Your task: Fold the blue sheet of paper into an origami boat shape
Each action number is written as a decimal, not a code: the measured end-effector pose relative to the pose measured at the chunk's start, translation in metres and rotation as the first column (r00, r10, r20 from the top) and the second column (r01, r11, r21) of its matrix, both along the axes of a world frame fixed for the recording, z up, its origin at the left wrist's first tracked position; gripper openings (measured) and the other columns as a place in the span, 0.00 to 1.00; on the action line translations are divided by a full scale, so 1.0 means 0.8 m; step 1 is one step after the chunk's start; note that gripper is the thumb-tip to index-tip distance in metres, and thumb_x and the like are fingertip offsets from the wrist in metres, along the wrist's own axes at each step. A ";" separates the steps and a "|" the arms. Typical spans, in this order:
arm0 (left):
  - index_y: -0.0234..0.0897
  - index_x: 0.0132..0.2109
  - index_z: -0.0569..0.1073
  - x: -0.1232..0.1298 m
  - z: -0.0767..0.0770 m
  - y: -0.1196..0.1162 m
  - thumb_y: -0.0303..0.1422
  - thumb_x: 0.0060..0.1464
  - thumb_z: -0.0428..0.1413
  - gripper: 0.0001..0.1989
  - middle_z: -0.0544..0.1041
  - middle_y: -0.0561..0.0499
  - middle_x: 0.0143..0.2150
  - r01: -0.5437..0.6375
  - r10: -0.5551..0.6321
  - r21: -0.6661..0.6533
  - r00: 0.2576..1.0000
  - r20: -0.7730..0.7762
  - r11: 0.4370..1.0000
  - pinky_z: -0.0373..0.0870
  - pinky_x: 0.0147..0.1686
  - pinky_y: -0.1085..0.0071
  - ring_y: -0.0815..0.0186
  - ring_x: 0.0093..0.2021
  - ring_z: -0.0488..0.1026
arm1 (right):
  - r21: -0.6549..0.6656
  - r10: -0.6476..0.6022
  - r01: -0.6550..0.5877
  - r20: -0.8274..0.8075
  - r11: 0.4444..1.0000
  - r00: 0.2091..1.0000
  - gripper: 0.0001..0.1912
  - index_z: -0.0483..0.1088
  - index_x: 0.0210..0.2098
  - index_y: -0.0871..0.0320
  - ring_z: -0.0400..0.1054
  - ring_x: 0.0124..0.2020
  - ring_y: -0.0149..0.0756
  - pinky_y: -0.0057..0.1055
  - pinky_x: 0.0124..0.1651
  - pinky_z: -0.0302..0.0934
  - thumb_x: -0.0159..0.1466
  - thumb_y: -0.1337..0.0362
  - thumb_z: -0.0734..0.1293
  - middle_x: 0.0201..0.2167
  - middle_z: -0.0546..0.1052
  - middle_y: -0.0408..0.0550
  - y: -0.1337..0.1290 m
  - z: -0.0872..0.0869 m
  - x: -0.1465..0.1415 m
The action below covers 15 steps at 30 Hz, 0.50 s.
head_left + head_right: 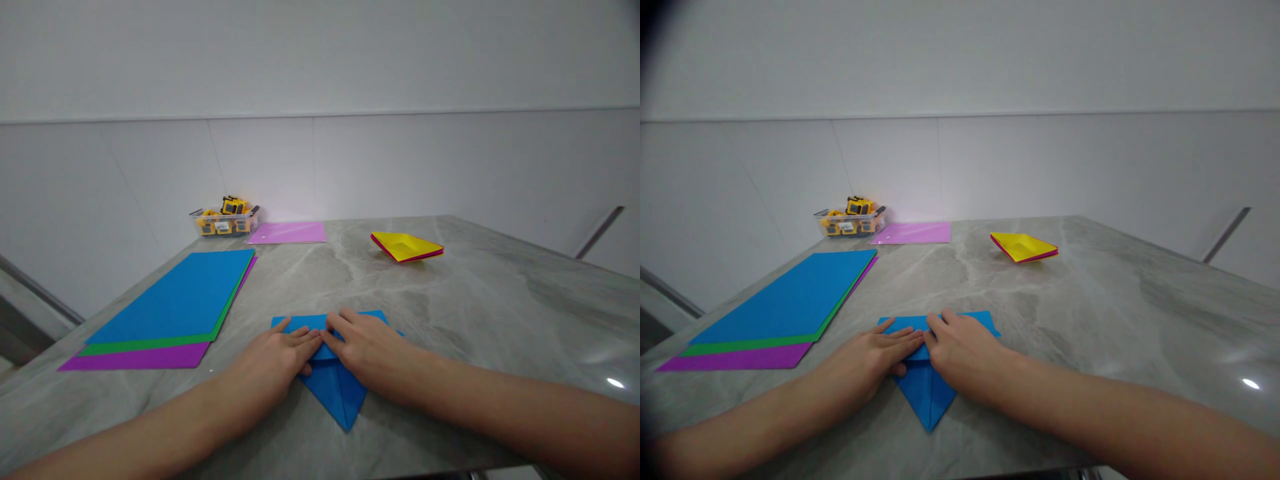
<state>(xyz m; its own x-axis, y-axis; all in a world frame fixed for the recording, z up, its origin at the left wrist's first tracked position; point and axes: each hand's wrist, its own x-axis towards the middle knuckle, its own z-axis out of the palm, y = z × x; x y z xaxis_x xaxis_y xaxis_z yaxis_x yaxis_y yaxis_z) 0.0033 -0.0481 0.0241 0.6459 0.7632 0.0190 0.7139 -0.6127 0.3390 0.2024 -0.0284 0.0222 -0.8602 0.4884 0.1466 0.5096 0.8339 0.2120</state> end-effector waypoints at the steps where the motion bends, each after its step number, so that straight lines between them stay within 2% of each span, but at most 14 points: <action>1: 0.45 0.59 0.68 0.000 0.001 0.000 0.26 0.61 0.47 0.21 0.69 0.51 0.62 -0.006 0.006 -0.007 1.000 0.005 1.000 0.58 0.63 0.59 0.62 0.62 0.66 | -0.024 -0.012 0.012 0.001 1.000 1.000 0.14 0.73 0.48 0.68 0.69 0.42 0.49 0.42 0.41 0.67 0.64 0.71 0.63 0.41 0.75 0.61 -0.004 0.002 0.000; 3: 0.44 0.58 0.69 -0.002 0.002 0.000 0.26 0.61 0.47 0.21 0.70 0.50 0.62 0.001 -0.001 -0.012 1.000 0.018 1.000 0.62 0.61 0.61 0.62 0.61 0.66 | -0.101 -0.033 0.034 0.011 0.994 0.999 0.16 0.73 0.48 0.70 0.69 0.47 0.52 0.46 0.48 0.66 0.61 0.70 0.64 0.44 0.75 0.65 -0.013 0.003 0.001; 6: 0.44 0.58 0.71 -0.004 0.003 0.000 0.25 0.61 0.46 0.21 0.70 0.52 0.61 0.060 -0.059 -0.021 0.997 0.048 0.998 0.62 0.62 0.62 0.62 0.62 0.66 | -0.196 -0.020 0.026 0.029 0.980 0.999 0.17 0.75 0.46 0.70 0.63 0.57 0.57 0.50 0.58 0.59 0.61 0.67 0.65 0.50 0.73 0.68 -0.024 -0.002 0.003; 9: 0.44 0.58 0.70 -0.005 0.005 -0.001 0.23 0.60 0.46 0.23 0.70 0.51 0.62 0.067 -0.065 -0.048 0.997 0.042 0.997 0.60 0.63 0.59 0.61 0.63 0.65 | -0.228 -0.015 0.008 -0.031 0.974 0.999 0.21 0.71 0.53 0.69 0.57 0.63 0.57 0.53 0.65 0.50 0.65 0.64 0.63 0.60 0.66 0.67 -0.029 -0.012 0.003; 10: 0.45 0.59 0.70 -0.004 0.006 -0.002 0.22 0.59 0.46 0.24 0.69 0.51 0.62 0.057 -0.056 -0.052 0.998 0.022 0.997 0.59 0.63 0.57 0.60 0.63 0.64 | -0.261 -0.048 0.032 -0.057 0.965 0.997 0.24 0.68 0.57 0.70 0.56 0.64 0.57 0.52 0.64 0.51 0.66 0.60 0.63 0.61 0.64 0.69 -0.031 -0.014 0.001; 11: 0.45 0.60 0.68 -0.004 0.008 -0.004 0.22 0.58 0.46 0.25 0.68 0.50 0.63 0.042 -0.042 -0.054 0.999 -0.006 0.998 0.58 0.64 0.55 0.59 0.63 0.63 | -0.312 -0.132 0.101 -0.077 0.945 0.988 0.32 0.64 0.60 0.72 0.55 0.64 0.60 0.53 0.63 0.53 0.66 0.53 0.63 0.62 0.61 0.72 -0.032 -0.014 0.000; 13: 0.45 0.63 0.65 -0.002 0.011 -0.011 0.25 0.58 0.48 0.26 0.65 0.48 0.64 0.017 -0.020 -0.046 0.998 -0.066 0.999 0.54 0.65 0.50 0.55 0.65 0.61 | -0.418 -0.201 0.148 -0.086 0.897 0.976 0.47 0.56 0.64 0.74 0.52 0.65 0.64 0.56 0.62 0.54 0.61 0.40 0.63 0.63 0.57 0.76 -0.035 -0.010 -0.005; 15: 0.42 0.66 0.61 -0.001 0.014 -0.020 0.33 0.58 0.52 0.28 0.62 0.45 0.66 0.001 -0.005 -0.036 0.993 -0.116 0.999 0.52 0.65 0.46 0.50 0.66 0.58 | -0.462 -0.216 0.149 -0.095 0.874 0.972 0.51 0.55 0.65 0.74 0.49 0.66 0.65 0.57 0.62 0.53 0.59 0.37 0.61 0.64 0.56 0.76 -0.038 -0.005 -0.008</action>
